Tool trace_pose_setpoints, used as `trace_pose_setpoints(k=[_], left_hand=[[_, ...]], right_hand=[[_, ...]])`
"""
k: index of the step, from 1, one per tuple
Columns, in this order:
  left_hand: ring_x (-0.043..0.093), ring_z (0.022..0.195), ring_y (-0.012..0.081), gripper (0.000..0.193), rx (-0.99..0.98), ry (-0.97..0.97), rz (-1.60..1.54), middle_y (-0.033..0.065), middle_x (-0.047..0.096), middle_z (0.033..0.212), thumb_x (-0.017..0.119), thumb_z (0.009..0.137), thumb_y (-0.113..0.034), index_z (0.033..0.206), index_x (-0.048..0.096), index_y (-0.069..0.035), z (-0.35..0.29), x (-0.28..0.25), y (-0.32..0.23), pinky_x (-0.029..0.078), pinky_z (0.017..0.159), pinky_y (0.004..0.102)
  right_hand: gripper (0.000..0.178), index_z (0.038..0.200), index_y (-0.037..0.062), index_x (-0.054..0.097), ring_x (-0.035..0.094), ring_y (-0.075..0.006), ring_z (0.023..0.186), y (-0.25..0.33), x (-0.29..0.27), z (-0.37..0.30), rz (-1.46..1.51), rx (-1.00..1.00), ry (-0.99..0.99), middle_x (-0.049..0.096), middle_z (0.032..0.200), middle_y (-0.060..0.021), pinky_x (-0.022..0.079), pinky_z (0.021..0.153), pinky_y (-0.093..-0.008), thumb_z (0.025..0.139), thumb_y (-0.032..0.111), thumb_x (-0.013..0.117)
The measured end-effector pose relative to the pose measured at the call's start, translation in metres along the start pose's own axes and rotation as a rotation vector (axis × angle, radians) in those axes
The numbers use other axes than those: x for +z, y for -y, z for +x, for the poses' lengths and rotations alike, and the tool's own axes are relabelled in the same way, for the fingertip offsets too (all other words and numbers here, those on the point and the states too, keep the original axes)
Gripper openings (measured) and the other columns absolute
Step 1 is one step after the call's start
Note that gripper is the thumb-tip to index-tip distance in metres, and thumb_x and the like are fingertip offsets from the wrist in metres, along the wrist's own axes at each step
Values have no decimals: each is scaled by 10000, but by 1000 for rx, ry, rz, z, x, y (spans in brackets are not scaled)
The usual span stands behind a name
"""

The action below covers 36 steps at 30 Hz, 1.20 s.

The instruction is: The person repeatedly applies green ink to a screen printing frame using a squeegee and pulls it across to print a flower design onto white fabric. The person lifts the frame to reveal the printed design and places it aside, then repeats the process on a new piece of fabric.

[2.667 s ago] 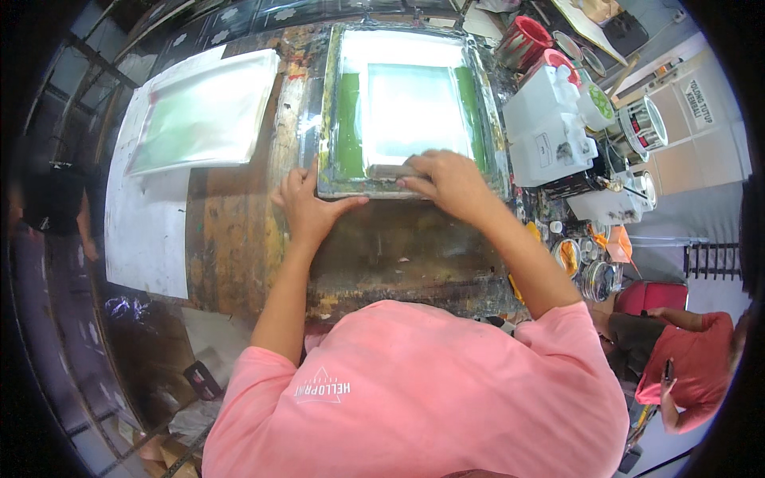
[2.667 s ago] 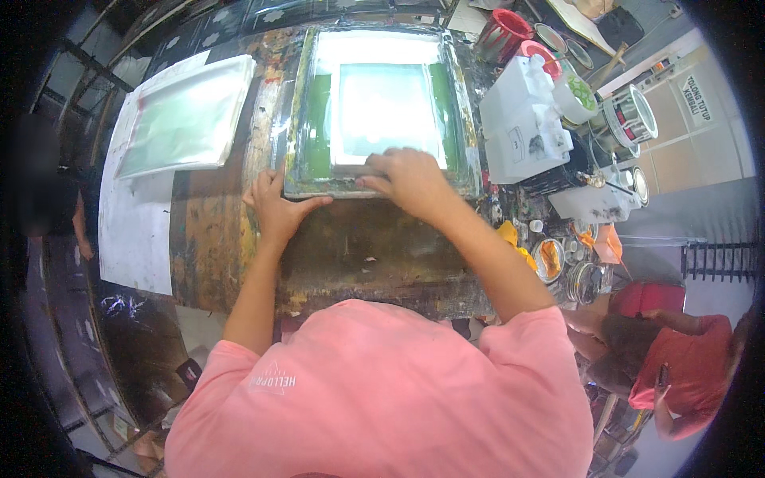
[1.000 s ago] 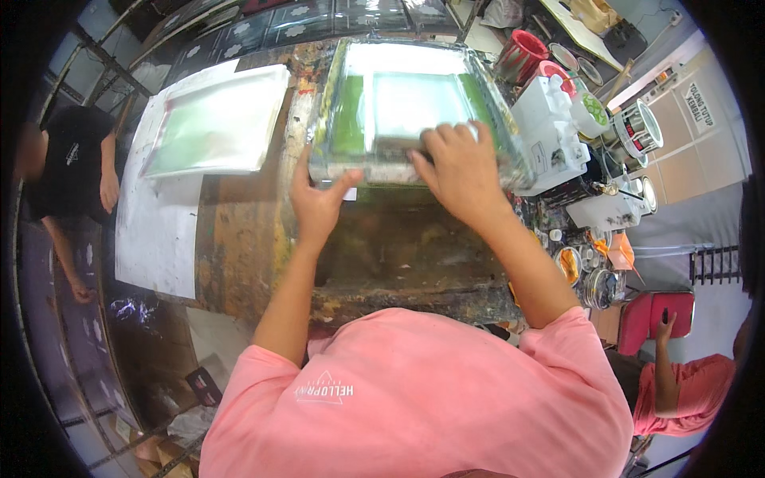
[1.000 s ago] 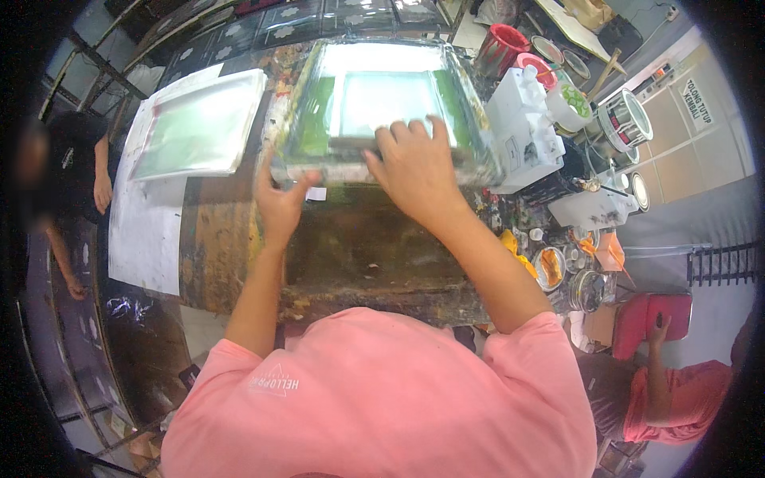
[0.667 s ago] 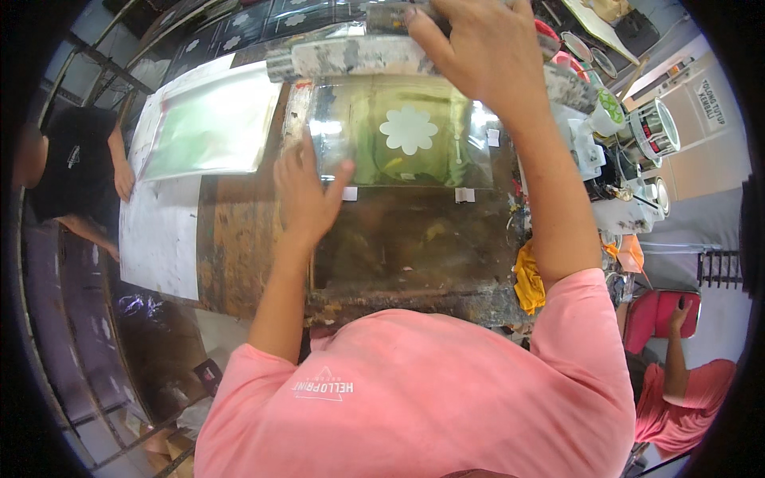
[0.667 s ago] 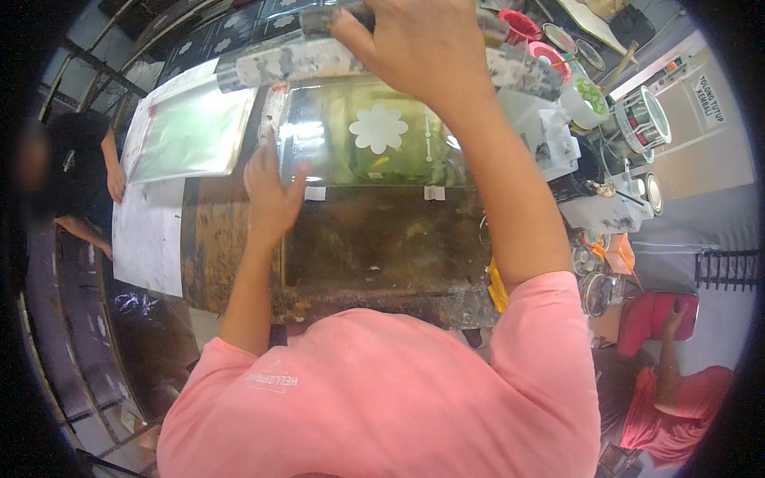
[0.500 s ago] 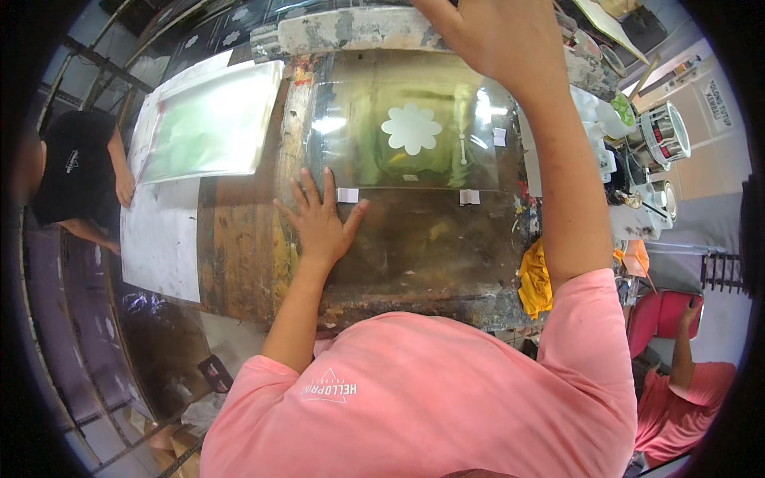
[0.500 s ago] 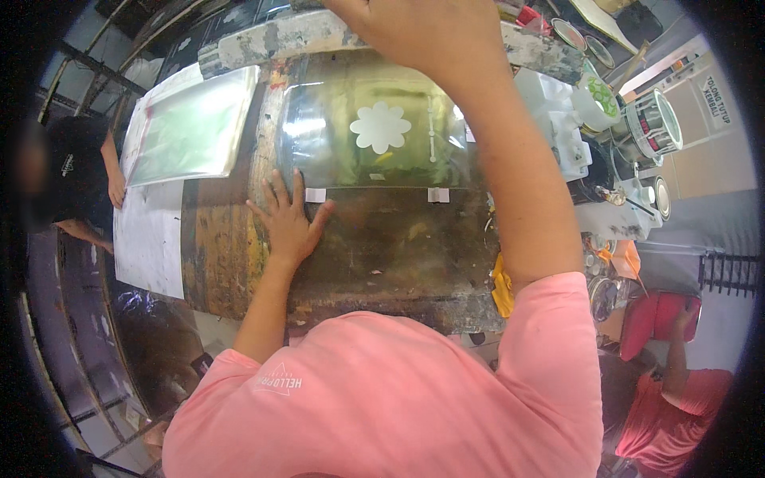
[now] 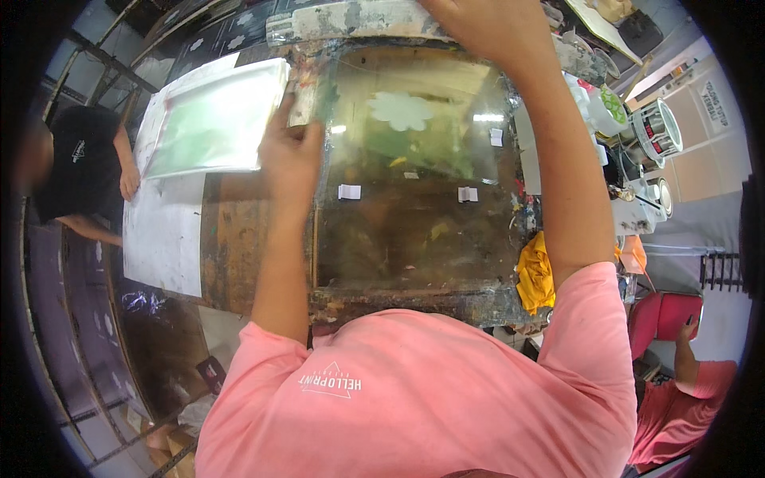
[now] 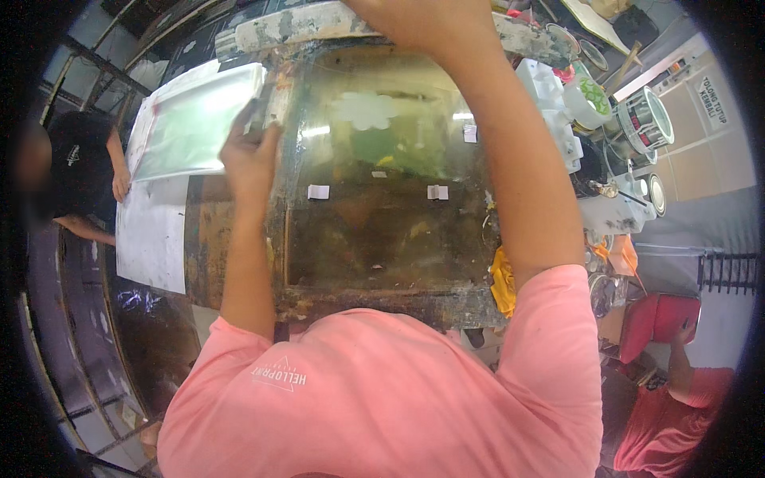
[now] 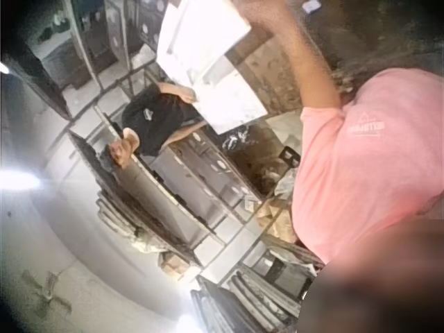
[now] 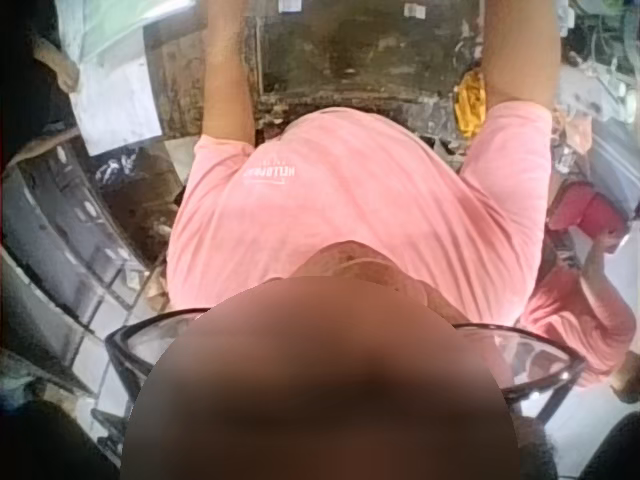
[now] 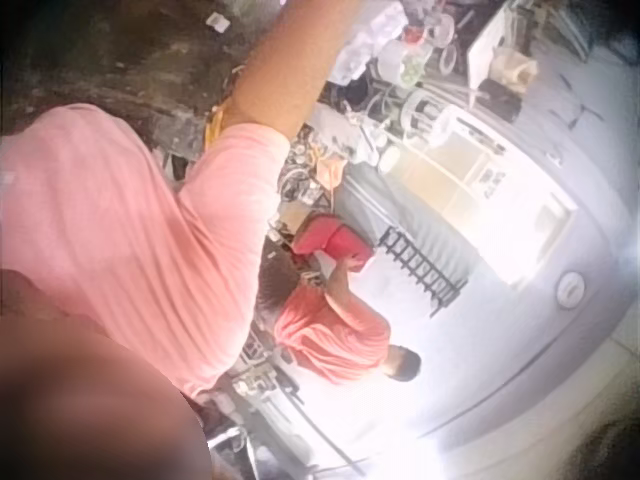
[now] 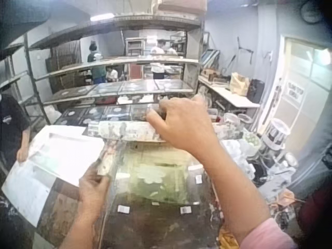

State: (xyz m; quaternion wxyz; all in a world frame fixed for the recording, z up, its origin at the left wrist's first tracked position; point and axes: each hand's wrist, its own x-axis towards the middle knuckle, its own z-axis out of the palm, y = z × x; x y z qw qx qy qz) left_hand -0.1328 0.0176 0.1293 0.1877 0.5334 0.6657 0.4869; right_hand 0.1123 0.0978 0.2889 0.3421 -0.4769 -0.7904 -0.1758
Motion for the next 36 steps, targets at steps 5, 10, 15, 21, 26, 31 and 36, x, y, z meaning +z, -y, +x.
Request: trace_pose_setpoints(k=[5,10,15,21,26,31,36], left_hand=[[708,826,128,597,101,-275,-49,169,754,1207,770,862,-63,1435,613,-1,19,-89,75,556,726,279],[744,989,198,603,71,-366,117,199,684,1358,752,871,-87,1425,583,80,62,-214,172,587,819,315],[697,1166,368,719,16,-492,790,290,651,1367,781,906,-351,1447,562,69,98,-315,257,552,972,448],[520,1348,415,945,451,-162,838,261,578,1424,703,887,-666,1493,499,29,53,-98,104,383,1135,522],[383,1508,429,1085,706,483,581,240,467,1588,685,828,-781,1529,481,22,-9,78,83,271,1259,535],[407,1476,449,1124,637,560,641,226,478,1578,596,803,-876,1508,534,-3,5,103,82,306,1224,532],[420,1469,446,1090,674,564,695,220,474,1584,588,805,-882,1495,568,-39,4,105,86,343,1204,524]], right_hand=[[486,730,27,714,692,-388,760,3,5,-9,-22,-13,11,702,736,-201,452,831,-531,950,436,572],[489,719,23,704,691,-387,760,2,8,-8,-47,-22,-7,698,734,-200,448,825,-529,951,432,573],[488,707,27,697,688,-385,754,3,6,-8,-21,-29,-26,698,733,-194,444,806,-522,953,431,573],[484,715,29,710,688,-378,738,-4,10,-11,-45,-26,-51,695,719,-188,459,782,-509,950,431,576],[487,717,30,723,692,-369,733,11,0,-7,28,-24,-39,694,705,-183,468,788,-508,939,437,576],[513,701,11,715,685,-365,703,4,4,-9,-12,-27,-70,697,705,-189,471,786,-503,932,441,559],[534,694,-1,712,674,-362,671,4,5,-6,-42,-12,-68,698,701,-190,474,795,-491,935,445,544]])
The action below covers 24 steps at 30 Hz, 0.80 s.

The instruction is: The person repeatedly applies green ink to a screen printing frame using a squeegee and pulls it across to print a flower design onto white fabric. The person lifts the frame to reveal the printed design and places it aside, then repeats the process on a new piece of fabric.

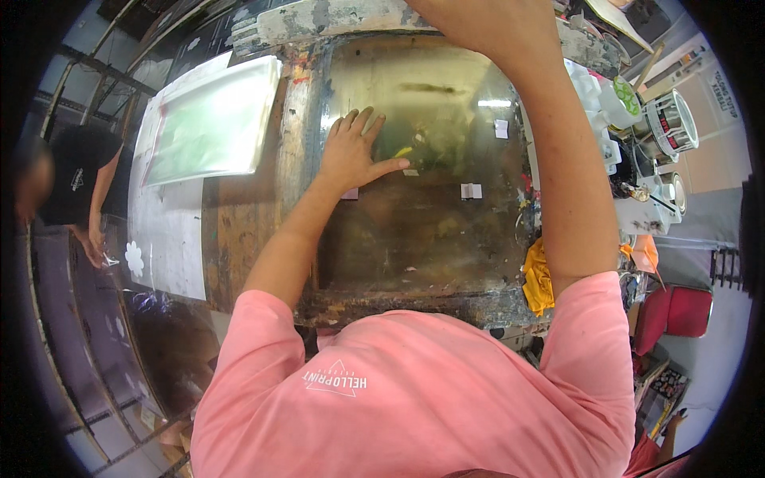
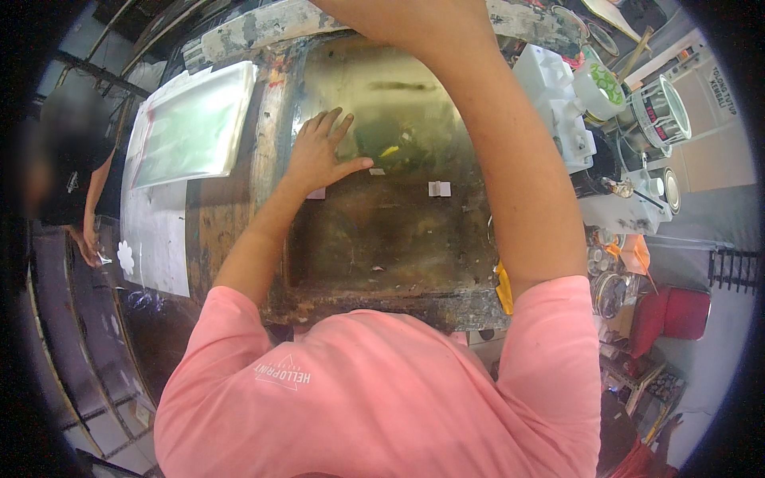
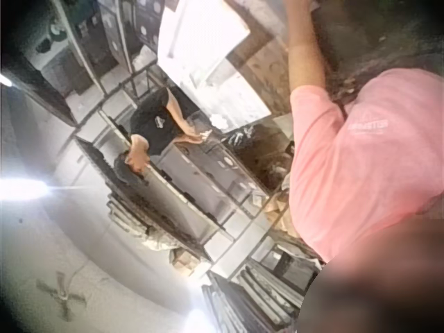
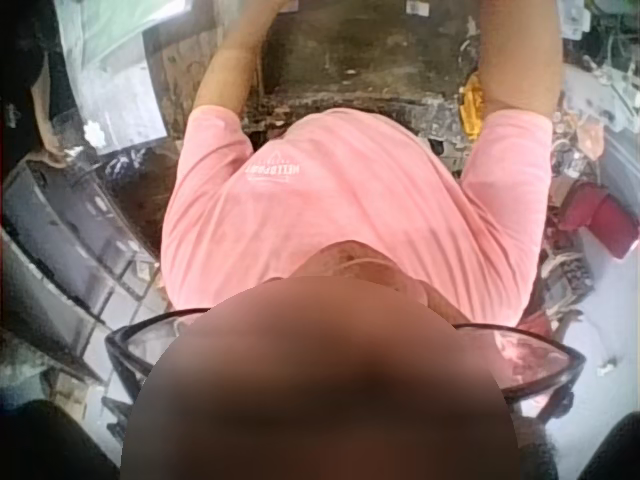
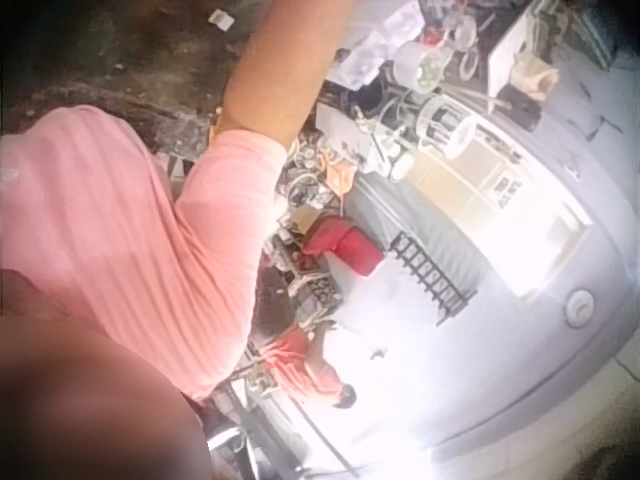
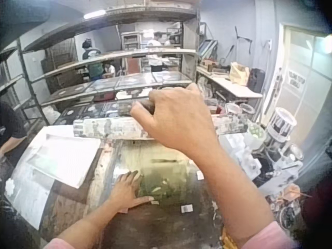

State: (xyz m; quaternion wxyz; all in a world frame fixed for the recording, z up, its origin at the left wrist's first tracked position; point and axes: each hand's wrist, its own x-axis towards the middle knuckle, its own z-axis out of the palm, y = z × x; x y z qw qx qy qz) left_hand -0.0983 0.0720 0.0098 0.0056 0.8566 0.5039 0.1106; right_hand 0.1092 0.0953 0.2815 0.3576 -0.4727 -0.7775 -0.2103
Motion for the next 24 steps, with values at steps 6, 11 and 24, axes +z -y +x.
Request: trace_pose_setpoints(k=[6,11,24], left_hand=[[559,1347,406,852,-17,-15,-136,225,608,1444,623,907,-745,1381,667,-38,-26,-28,7,431,1134,505],[726,1053,235,467,-565,-141,-621,222,756,1144,666,1033,-419,1183,744,16,-85,-123,20,599,859,398],[426,1497,360,617,-472,-309,66,142,536,1566,554,1063,-467,1528,523,-62,-140,-93,154,202,1277,553]], right_hand=[[538,689,3,714,682,-361,697,-3,7,-3,69,-15,-20,702,713,-197,471,814,-480,934,452,548],[513,713,3,714,685,-372,716,-3,-1,-10,17,30,34,696,709,-198,468,812,-489,925,446,566],[457,757,18,687,679,-398,808,16,-12,8,30,86,124,698,780,-202,456,844,-527,921,431,585]])
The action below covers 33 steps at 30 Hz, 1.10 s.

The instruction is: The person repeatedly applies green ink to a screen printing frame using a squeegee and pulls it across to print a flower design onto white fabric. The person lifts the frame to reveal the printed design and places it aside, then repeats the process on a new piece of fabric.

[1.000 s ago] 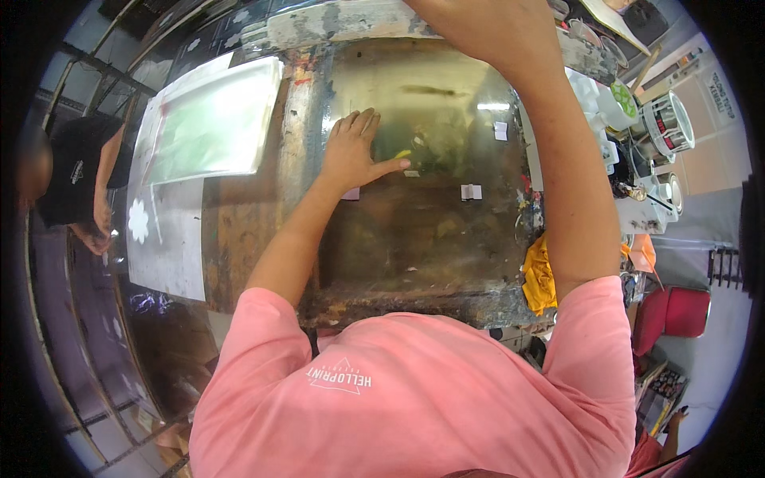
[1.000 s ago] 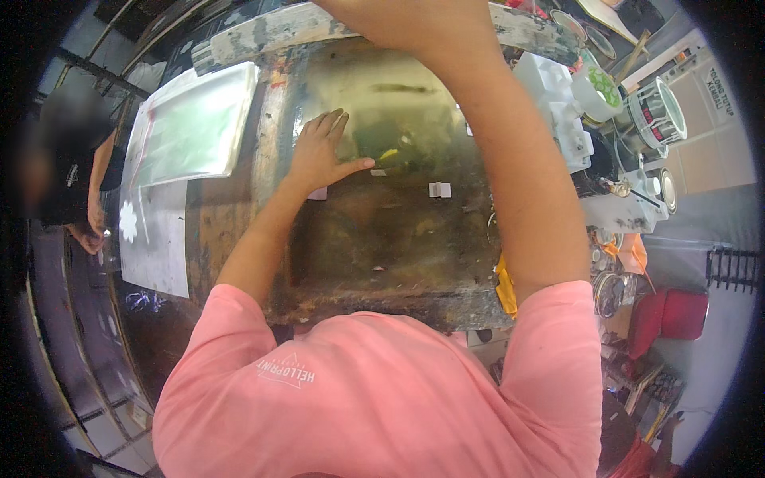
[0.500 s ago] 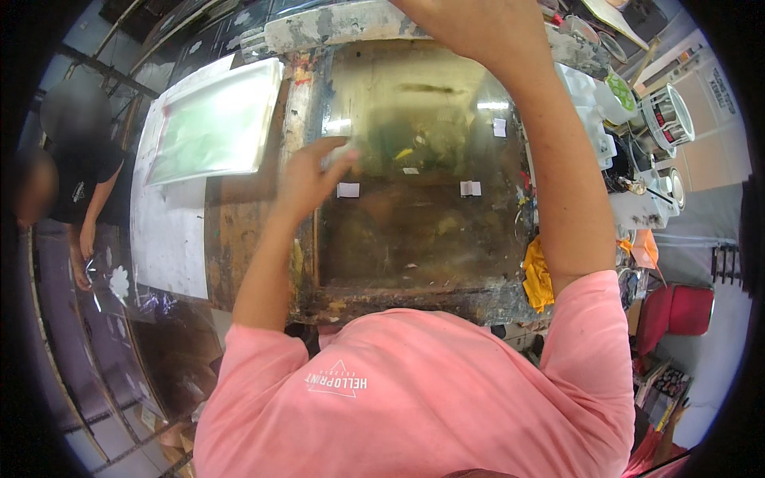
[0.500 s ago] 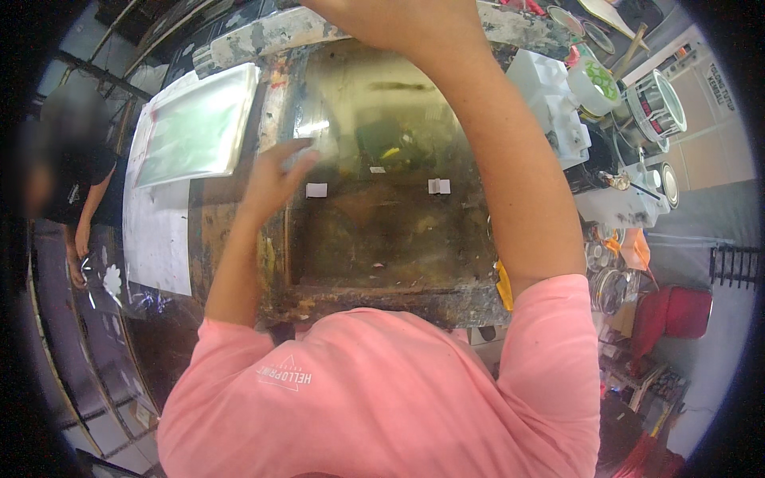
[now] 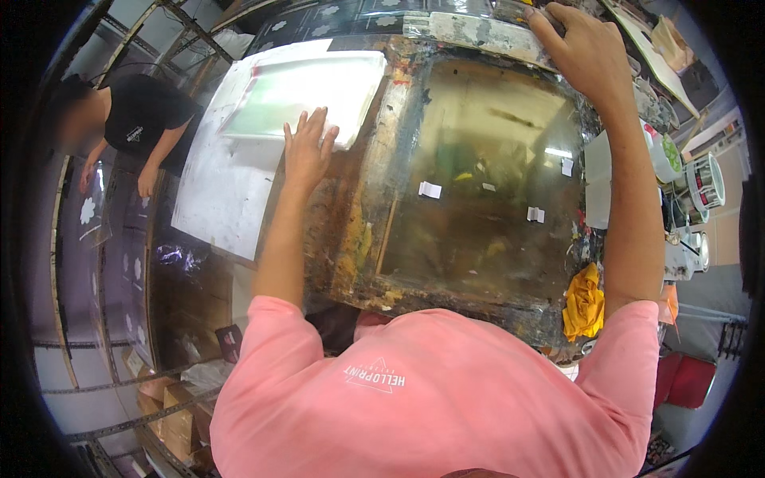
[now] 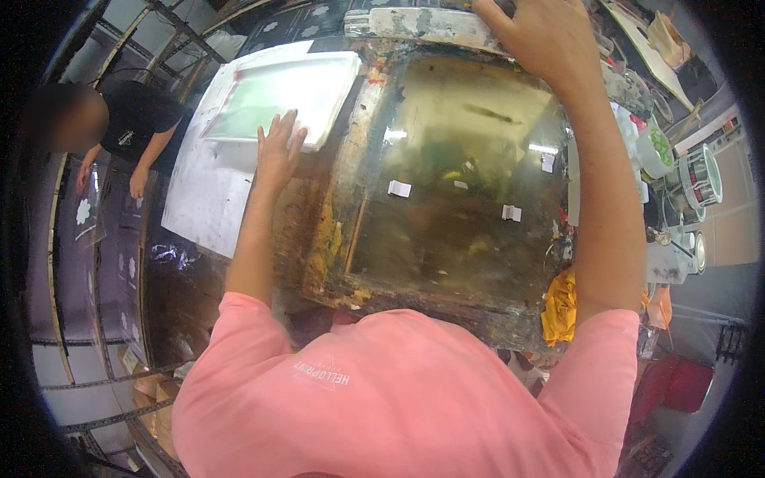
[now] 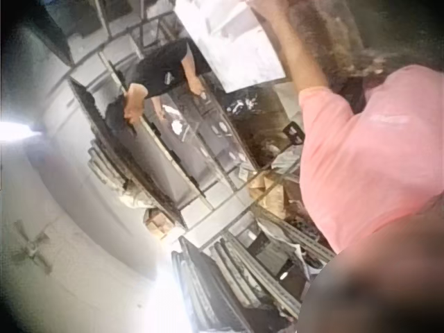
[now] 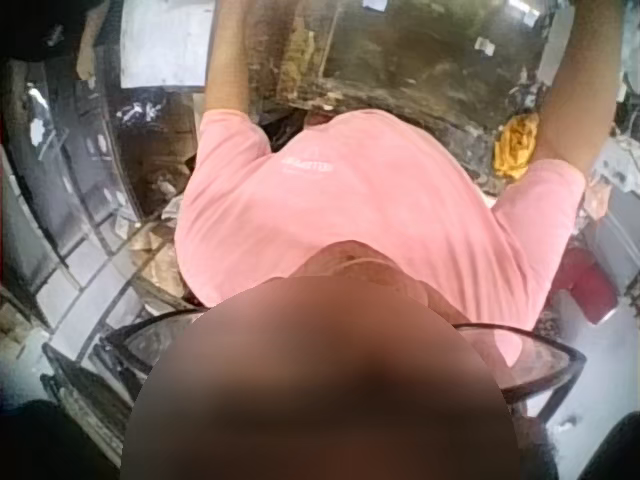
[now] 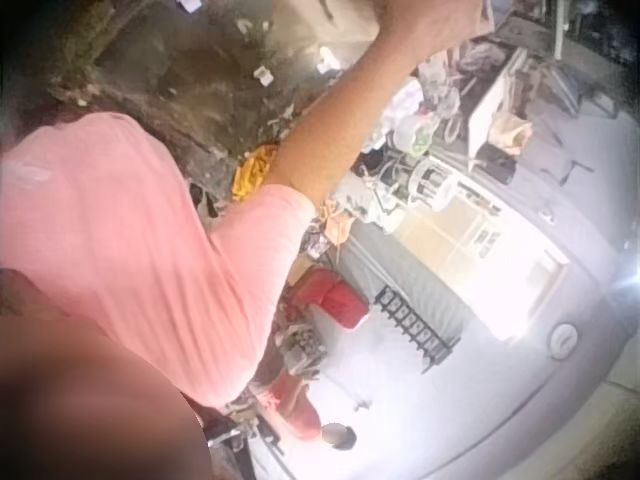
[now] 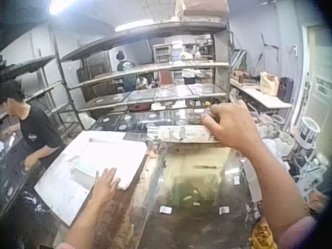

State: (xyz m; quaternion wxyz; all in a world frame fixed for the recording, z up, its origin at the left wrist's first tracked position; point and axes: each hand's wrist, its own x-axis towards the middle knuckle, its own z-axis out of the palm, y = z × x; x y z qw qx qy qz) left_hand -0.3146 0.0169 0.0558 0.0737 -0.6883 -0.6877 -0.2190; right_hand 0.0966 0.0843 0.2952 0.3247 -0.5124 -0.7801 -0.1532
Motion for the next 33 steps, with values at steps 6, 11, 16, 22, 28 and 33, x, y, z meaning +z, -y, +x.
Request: trace_pose_setpoints(k=[6,11,16,22,28,33], left_hand=[[496,1448,351,466,-45,-87,-103,132,643,1455,590,1054,-413,1334,706,-58,3,27,19,241,1256,560],[697,1164,359,382,-162,-129,-195,178,764,1162,646,1031,-358,1168,778,-26,16,14,12,476,1054,478],[764,937,347,374,-252,-310,-416,214,783,968,679,1022,-358,1079,794,-7,44,-14,21,566,847,398],[777,930,253,318,-62,-139,-340,179,797,1010,705,1017,-327,1109,802,-38,63,-44,-77,569,823,355],[674,1180,383,551,190,175,-500,212,730,1221,713,951,-529,1216,759,-48,23,12,-208,503,1028,460],[161,1598,454,1176,586,418,-161,247,315,1682,542,762,-943,1567,493,-86,-18,97,-253,-44,1247,695]], right_hand=[[571,1135,44,744,689,-388,954,-36,23,-5,-96,-120,4,752,1058,-177,459,882,-449,1024,553,510],[565,1161,49,749,688,-386,960,-44,29,-4,-113,-141,-55,753,1061,-181,462,878,-454,1018,547,525],[500,1031,29,721,690,-375,908,-26,17,2,-43,-98,-26,738,974,-188,460,859,-481,980,502,568],[508,763,8,714,694,-410,812,-27,11,13,-57,-44,-39,714,795,-221,477,817,-549,915,475,586],[527,777,7,741,709,-415,810,-34,-2,13,-25,-19,-53,723,796,-236,520,831,-518,915,472,536],[549,758,-2,738,701,-412,770,-31,10,12,19,-61,-61,716,766,-235,518,829,-519,928,472,518]])
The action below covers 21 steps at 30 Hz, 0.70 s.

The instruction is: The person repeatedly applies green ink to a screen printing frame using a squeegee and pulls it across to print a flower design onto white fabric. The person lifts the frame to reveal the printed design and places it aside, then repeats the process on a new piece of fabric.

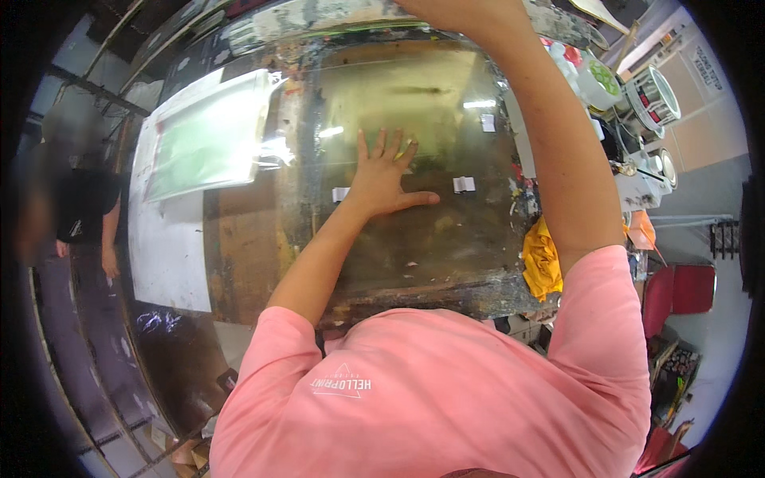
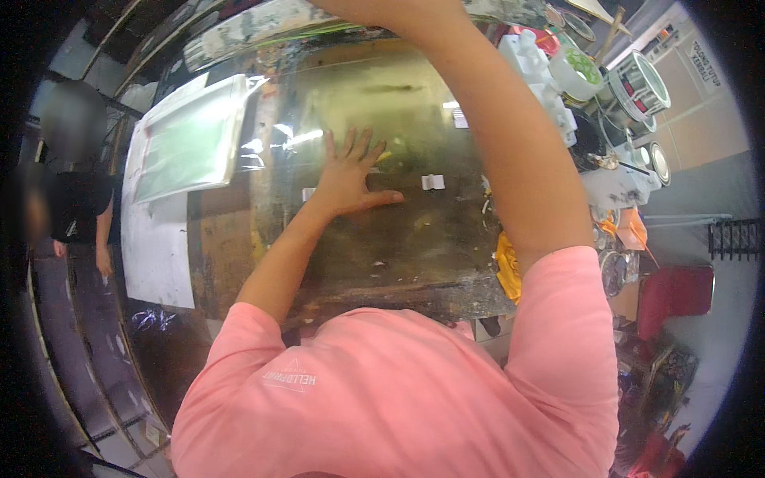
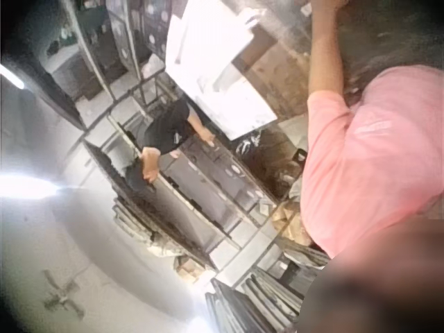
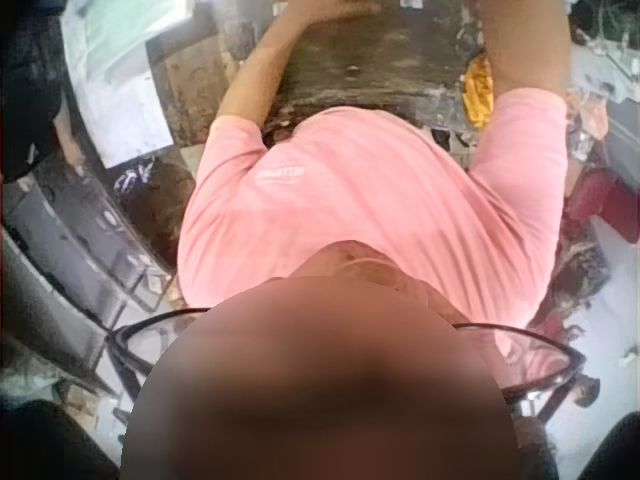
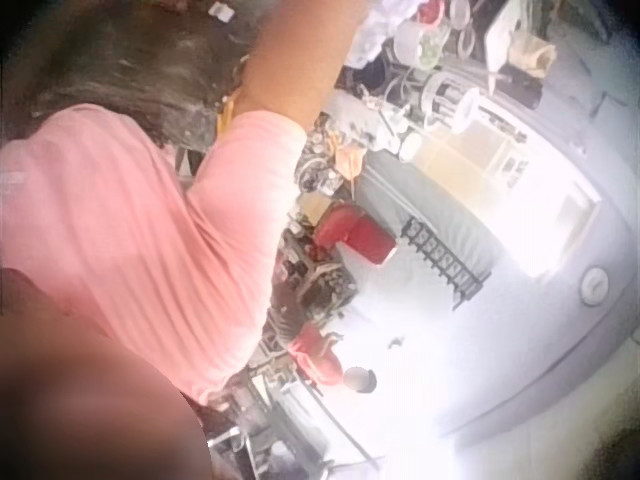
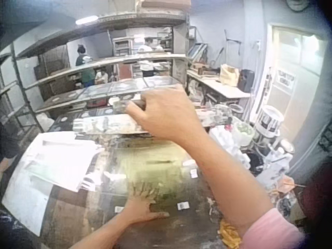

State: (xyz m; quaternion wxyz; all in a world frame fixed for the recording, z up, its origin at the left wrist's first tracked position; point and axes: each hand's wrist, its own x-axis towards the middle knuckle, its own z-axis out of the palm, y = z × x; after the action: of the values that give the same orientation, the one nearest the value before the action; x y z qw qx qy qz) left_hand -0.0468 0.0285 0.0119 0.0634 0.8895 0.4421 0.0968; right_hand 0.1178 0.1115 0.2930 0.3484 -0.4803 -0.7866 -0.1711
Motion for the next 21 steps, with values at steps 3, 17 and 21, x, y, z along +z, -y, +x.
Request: trace_pose_setpoints(k=[3,17,21], left_hand=[[171,1592,463,1216,59,-56,-76,246,297,1690,536,752,-956,1597,443,-86,12,22,-26,-17,1244,703],[369,1494,480,1203,110,-124,-94,259,419,1607,470,760,-968,1547,498,-59,17,26,-84,32,1234,724],[393,1486,467,1207,105,-160,-95,266,422,1601,495,756,-959,1564,473,-63,15,27,-85,58,1241,708]], right_hand=[[555,750,-18,731,691,-413,740,4,-1,2,13,-14,46,710,748,-241,507,824,-526,930,458,509],[564,761,-43,736,688,-417,772,1,4,6,-4,-15,50,714,768,-250,508,834,-517,928,449,515],[570,768,-34,739,690,-412,785,0,9,3,-26,-30,-10,715,775,-242,508,840,-515,932,469,528]])
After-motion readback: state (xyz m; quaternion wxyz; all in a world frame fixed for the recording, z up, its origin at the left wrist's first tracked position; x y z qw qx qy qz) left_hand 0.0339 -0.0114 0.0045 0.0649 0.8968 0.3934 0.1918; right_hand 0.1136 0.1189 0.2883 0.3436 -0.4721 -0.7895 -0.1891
